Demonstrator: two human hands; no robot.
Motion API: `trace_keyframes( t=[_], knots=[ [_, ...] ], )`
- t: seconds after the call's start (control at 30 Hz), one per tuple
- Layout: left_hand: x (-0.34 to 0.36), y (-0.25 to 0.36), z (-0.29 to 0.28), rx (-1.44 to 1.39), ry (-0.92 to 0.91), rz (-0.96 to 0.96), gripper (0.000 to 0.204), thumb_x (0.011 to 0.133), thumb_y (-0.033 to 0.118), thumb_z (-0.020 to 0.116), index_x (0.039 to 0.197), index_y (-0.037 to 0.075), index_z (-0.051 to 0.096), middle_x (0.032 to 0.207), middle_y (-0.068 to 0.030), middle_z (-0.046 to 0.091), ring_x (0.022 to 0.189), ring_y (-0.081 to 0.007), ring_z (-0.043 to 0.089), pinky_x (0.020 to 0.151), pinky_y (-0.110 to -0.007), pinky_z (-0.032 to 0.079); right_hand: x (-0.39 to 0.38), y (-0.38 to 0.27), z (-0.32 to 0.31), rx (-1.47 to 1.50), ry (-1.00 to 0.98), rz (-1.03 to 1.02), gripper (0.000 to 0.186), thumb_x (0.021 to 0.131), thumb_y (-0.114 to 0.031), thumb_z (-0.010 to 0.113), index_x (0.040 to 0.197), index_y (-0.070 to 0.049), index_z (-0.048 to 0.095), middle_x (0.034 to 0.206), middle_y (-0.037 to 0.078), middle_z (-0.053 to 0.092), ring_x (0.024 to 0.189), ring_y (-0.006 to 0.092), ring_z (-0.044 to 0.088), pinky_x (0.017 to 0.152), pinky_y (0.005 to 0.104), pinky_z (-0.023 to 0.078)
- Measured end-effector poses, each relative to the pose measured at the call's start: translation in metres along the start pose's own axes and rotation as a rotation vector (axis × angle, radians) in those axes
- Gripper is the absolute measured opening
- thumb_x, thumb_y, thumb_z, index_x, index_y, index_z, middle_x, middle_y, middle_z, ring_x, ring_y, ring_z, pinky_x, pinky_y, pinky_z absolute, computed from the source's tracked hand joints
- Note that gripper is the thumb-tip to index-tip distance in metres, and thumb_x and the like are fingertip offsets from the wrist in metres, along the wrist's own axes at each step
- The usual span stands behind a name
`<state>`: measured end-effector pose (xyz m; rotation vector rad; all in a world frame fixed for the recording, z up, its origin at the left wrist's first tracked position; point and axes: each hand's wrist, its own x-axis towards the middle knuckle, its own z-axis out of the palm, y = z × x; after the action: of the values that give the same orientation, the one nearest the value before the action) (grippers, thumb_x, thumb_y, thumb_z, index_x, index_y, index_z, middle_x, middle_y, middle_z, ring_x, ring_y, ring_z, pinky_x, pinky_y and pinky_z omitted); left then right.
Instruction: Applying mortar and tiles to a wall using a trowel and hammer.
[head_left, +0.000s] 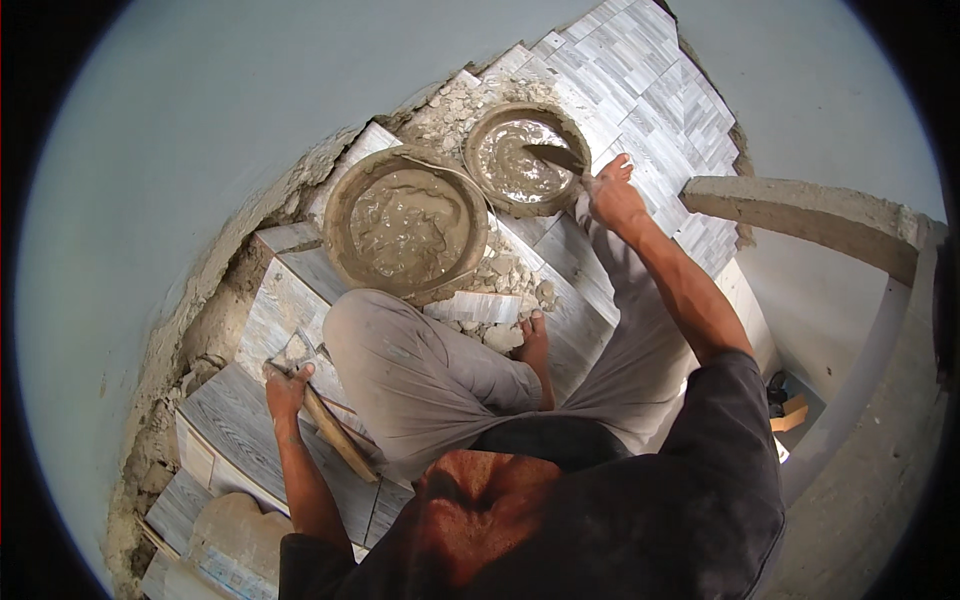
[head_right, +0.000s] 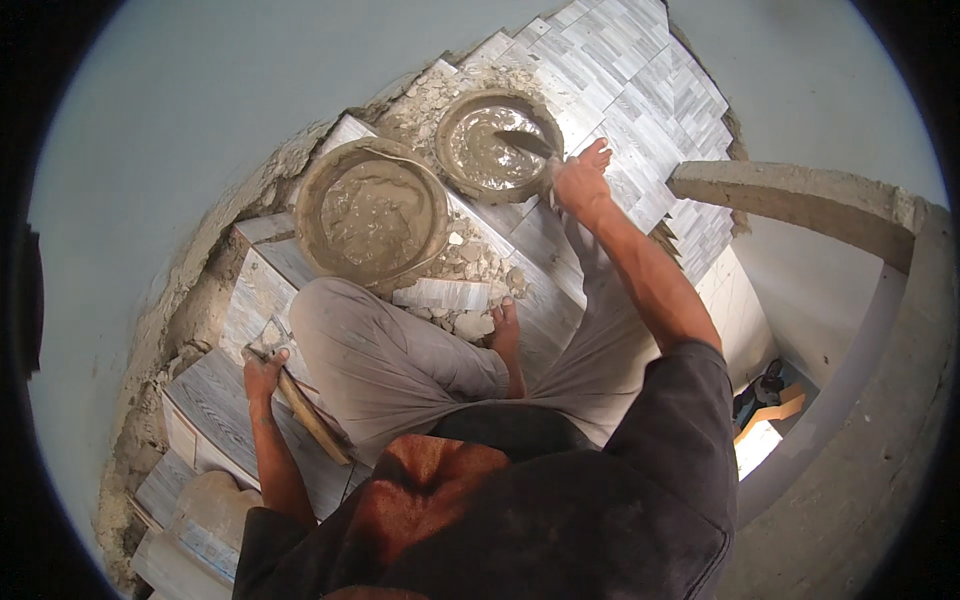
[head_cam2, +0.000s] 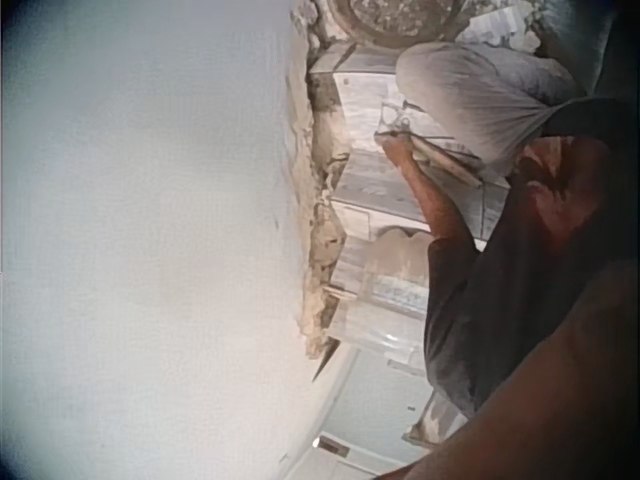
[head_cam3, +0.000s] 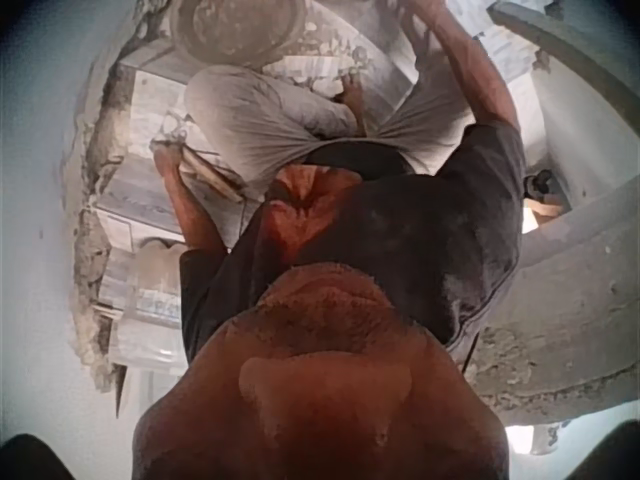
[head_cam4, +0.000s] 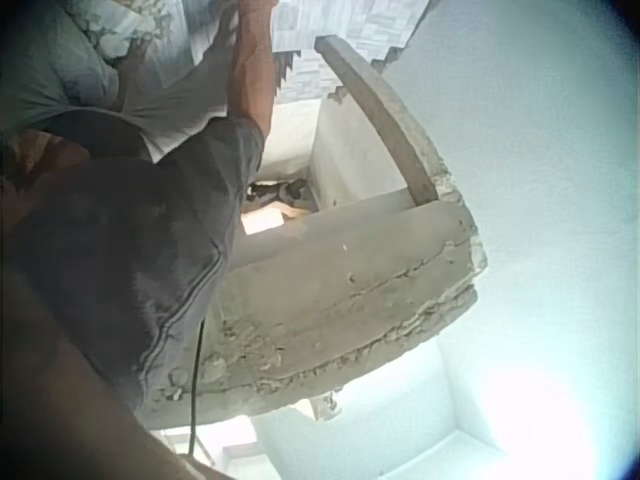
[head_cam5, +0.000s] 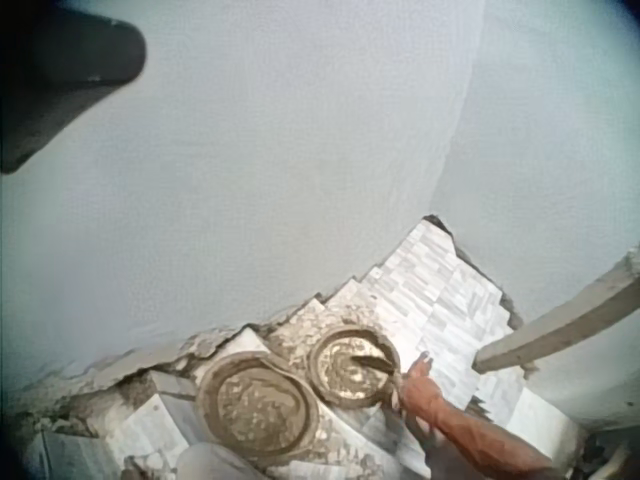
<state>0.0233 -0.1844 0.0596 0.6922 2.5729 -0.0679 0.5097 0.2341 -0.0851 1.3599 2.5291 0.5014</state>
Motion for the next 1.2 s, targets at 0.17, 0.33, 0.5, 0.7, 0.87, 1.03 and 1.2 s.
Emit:
trace_keyframes(
  t=[0.17,0.33,0.5,0.7,0.87,1.03,1.2],
  knots=[
    [-0.006,0.009,-0.006,-0.031,-0.034,-0.056,0.093,0.064,0.038,0.084,0.124,-0.018,0.040,0.117,-0.0353,0.056,0.109,-0.0456,0.056,0.092,-0.043,0.045,0.017,0.014,-0.063,0.144,-0.624,-0.294,0.028,0.084,-0.013,0.052,0.101,0.000,0.069,0.093,0.023,0.069,0.093,0.0470,0.065,0.098,0.0659,0.033],
    [-0.010,0.018,-0.010,-0.094,-0.020,-0.024,0.083,0.063,0.036,0.084,0.117,-0.014,0.046,0.111,-0.0330,0.059,0.106,-0.0449,0.057,0.090,-0.043,0.046,0.045,-0.020,-0.018,0.246,-0.622,-0.517,0.025,0.086,-0.020,0.052,0.093,-0.005,0.070,0.090,0.014,0.070,0.086,0.0343,0.066,0.088,0.0568,0.043],
    [-0.011,0.019,-0.009,-0.047,-0.015,-0.010,0.077,0.069,0.033,0.082,0.117,-0.012,0.043,0.104,-0.0314,0.063,0.099,-0.0416,0.063,0.087,-0.042,0.047,0.067,0.019,0.018,0.624,-0.643,-0.647,0.022,0.088,-0.024,0.054,0.088,-0.007,0.068,0.078,0.008,0.067,0.071,0.0247,0.062,0.068,0.0444,0.049],
    [-0.006,0.011,-0.007,-0.025,0.000,-0.003,0.080,0.067,0.033,0.082,0.118,-0.014,0.043,0.107,-0.0323,0.062,0.101,-0.0424,0.061,0.087,-0.042,0.047,0.056,0.042,0.001,0.918,-0.768,-0.381,0.029,0.090,-0.028,0.055,0.081,-0.002,0.063,0.064,0.007,0.059,0.055,0.0203,0.056,0.054,0.0441,0.043],
    [-0.001,0.008,-0.006,-0.043,-0.023,-0.008,0.086,0.065,0.032,0.084,0.122,-0.016,0.041,0.113,-0.0340,0.058,0.106,-0.0444,0.058,0.091,-0.042,0.045,0.070,0.008,0.015,0.584,-0.754,-0.441,0.033,0.088,-0.038,0.058,0.095,-0.006,0.065,0.094,0.012,0.061,0.076,0.0201,0.061,0.067,0.0393,0.048],
    [-0.001,0.006,-0.005,-0.043,-0.050,-0.048,0.093,0.065,0.035,0.084,0.126,-0.017,0.038,0.120,-0.0360,0.053,0.114,-0.0454,0.053,0.096,-0.041,0.043,0.064,0.012,-0.016,0.431,-0.744,-0.506,0.027,0.081,-0.029,0.062,0.096,-0.008,0.069,0.097,0.015,0.064,0.081,0.0256,0.064,0.070,0.0371,0.052],
    [-0.001,0.009,-0.005,-0.046,-0.033,-0.030,0.092,0.065,0.036,0.084,0.125,-0.017,0.039,0.121,-0.0371,0.052,0.114,-0.0457,0.053,0.097,-0.041,0.042,0.052,0.032,-0.068,0.378,-0.637,-0.371,0.017,0.075,-0.017,0.067,0.083,-0.004,0.073,0.077,0.017,0.069,0.073,0.0346,0.067,0.066,0.0416,0.054]
  ],
)
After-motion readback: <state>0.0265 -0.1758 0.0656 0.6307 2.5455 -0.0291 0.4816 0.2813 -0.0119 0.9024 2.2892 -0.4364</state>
